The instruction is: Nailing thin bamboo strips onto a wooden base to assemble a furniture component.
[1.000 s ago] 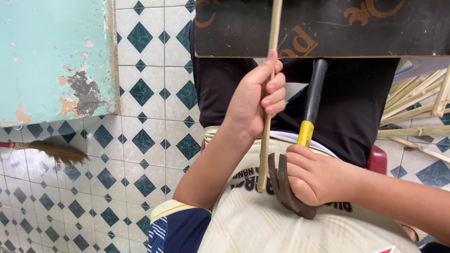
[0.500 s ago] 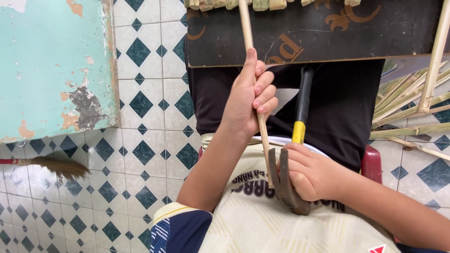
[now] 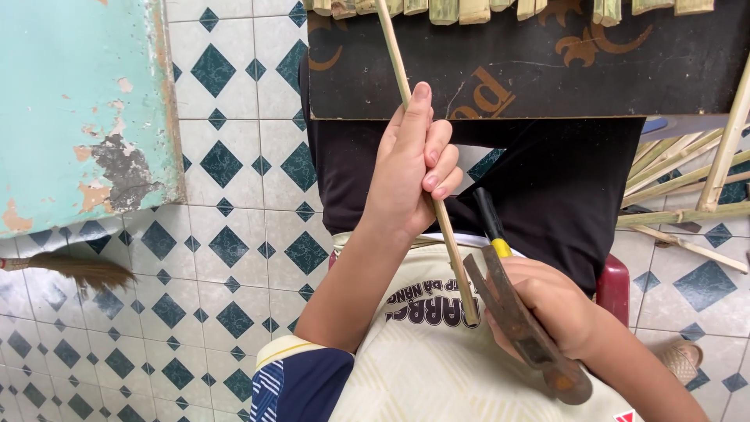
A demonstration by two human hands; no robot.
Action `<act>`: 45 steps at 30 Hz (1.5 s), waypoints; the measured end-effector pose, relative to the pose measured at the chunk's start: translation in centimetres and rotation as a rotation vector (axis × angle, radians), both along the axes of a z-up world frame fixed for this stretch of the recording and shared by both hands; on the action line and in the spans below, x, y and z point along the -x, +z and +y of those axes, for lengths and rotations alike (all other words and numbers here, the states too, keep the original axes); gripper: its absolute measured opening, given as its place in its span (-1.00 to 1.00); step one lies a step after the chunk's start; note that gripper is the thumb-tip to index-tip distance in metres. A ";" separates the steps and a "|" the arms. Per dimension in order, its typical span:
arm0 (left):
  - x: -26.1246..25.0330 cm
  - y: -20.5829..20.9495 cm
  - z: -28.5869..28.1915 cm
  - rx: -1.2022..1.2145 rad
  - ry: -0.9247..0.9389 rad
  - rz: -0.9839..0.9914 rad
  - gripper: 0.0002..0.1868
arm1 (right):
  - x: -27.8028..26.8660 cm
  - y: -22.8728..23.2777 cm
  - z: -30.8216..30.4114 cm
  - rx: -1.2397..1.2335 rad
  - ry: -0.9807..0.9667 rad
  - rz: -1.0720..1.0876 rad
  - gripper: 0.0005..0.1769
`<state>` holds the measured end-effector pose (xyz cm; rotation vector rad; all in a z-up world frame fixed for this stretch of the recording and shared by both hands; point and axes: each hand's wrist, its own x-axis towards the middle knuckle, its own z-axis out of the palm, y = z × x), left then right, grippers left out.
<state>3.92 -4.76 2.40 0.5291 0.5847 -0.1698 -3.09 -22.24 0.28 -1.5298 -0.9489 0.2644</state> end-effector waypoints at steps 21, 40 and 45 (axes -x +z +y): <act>-5.7 -2.0 3.0 -0.322 -0.041 -0.130 -0.79 | -7.6 -0.5 -7.4 0.208 -0.741 0.724 -0.74; -12.4 -10.9 2.9 0.174 -0.587 -0.500 -0.79 | -5.3 -2.8 -3.8 -0.486 -0.261 0.508 -0.39; -11.3 -12.5 3.6 0.142 -0.652 -0.447 -0.79 | -3.6 -8.4 -4.0 -0.155 -0.408 0.506 -0.66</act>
